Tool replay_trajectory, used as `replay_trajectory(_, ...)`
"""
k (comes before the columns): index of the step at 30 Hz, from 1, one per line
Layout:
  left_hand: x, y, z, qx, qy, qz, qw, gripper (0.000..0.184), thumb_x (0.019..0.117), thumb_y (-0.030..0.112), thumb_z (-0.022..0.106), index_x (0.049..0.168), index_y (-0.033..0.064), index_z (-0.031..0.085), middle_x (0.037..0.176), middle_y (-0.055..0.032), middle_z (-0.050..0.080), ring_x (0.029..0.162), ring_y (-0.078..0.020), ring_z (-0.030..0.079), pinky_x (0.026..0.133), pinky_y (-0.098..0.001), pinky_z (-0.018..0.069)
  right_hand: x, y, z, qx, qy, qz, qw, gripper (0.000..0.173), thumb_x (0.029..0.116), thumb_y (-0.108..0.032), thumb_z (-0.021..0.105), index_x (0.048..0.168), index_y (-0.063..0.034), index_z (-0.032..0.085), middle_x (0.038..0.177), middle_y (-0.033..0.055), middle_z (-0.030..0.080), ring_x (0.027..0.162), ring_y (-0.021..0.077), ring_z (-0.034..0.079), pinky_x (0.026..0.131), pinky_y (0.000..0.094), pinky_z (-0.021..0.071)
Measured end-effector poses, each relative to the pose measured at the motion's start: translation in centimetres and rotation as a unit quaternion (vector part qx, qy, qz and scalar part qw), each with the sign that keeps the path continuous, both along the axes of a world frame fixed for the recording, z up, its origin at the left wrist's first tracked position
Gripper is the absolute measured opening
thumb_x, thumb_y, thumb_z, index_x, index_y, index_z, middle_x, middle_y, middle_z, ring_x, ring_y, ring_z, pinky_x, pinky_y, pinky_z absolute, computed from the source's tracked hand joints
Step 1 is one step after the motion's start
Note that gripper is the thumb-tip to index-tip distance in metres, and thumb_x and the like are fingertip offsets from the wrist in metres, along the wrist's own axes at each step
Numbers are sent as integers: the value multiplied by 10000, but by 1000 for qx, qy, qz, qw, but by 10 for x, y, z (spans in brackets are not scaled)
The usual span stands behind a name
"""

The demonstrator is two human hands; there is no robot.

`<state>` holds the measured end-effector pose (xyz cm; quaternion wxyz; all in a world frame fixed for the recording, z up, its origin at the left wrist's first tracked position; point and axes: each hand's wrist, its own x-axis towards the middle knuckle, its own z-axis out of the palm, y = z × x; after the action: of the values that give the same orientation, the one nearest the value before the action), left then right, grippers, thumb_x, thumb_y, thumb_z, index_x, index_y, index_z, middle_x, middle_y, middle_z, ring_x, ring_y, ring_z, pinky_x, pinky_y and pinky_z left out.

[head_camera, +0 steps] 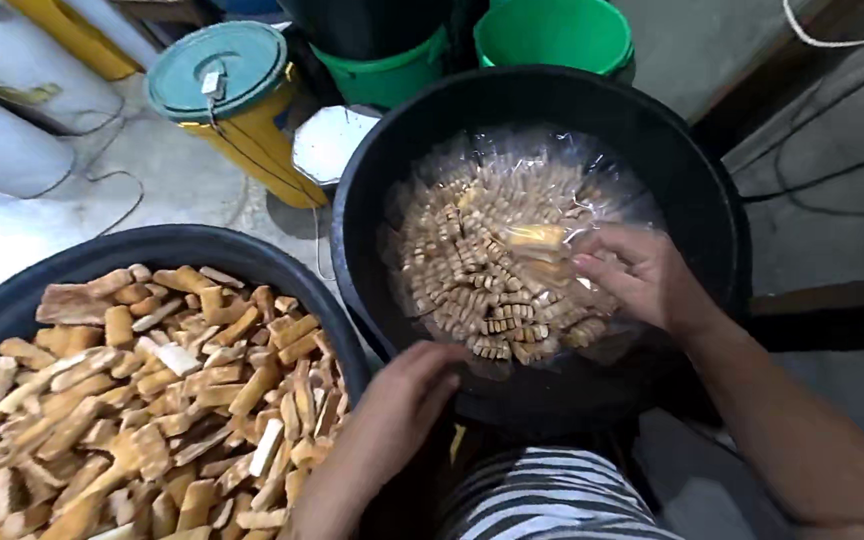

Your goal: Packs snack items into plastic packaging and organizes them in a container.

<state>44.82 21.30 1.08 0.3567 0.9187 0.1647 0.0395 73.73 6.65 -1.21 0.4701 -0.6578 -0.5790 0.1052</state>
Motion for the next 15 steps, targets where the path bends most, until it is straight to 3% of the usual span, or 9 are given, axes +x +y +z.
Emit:
replay_trajectory(3, 43, -9, -9, 1, 253, -154, 955, 279, 1017, 92, 584, 1269, 23, 682, 1276, -215, 650, 1208, -381, 621, 1031, -526, 491, 21, -32, -19, -111, 4, 6, 994, 226, 968, -207, 601, 900, -17, 702, 852, 53, 678, 773, 65, 637, 725, 257, 559)
replay_trajectory(5, 70, -16, -21, 54, 403, -201, 891, 292, 1031, 60, 523, 1287, 15, 657, 1326, -231, 612, 1246, -421, 578, 1024, -569, 468, 27, -48, -22, -201, 18, 65, 977, 247, 994, -185, 591, 950, 28, 707, 878, 139, 684, 810, 190, 658, 774, 377, 564)
replay_trajectory(8, 99, -25, -29, 95, 570, -178, 797, 291, 1043, 28, 451, 1262, -32, 633, 1288, -268, 613, 1199, -465, 595, 950, -611, 492, 31, -65, -27, -290, 0, 180, 940, 197, 998, -108, 606, 975, 63, 701, 963, 214, 699, 923, 340, 690, 869, 504, 548)
replay_trajectory(10, 109, -23, -37, 71, 600, -177, 777, 280, 1048, 43, 448, 1226, -66, 635, 1274, -274, 621, 1208, -458, 594, 970, -609, 484, 27, -72, -35, -334, 15, 232, 913, 187, 989, -93, 629, 1076, 38, 732, 1177, 203, 701, 1095, 346, 683, 979, 507, 534)
replay_trajectory(12, 116, -20, -50, 49, 599, -189, 776, 309, 1065, 60, 423, 1272, -74, 608, 1321, -279, 598, 1249, -460, 569, 1011, -619, 455, 19, -75, -42, -359, 45, 262, 894, 186, 981, -72, 641, 1102, 25, 745, 1340, 179, 656, 1226, 333, 644, 1057, 491, 501)
replay_trajectory(15, 124, -5, -70, 32, 583, -183, 791, 340, 1082, 128, 425, 1339, -13, 598, 1359, -262, 589, 1284, -455, 550, 1036, -639, 428, 7, -72, -45, -379, 77, 299, 872, 201, 990, -49, 622, 1144, 12, 736, 1352, 156, 659, 1243, 305, 641, 1073, 473, 493)
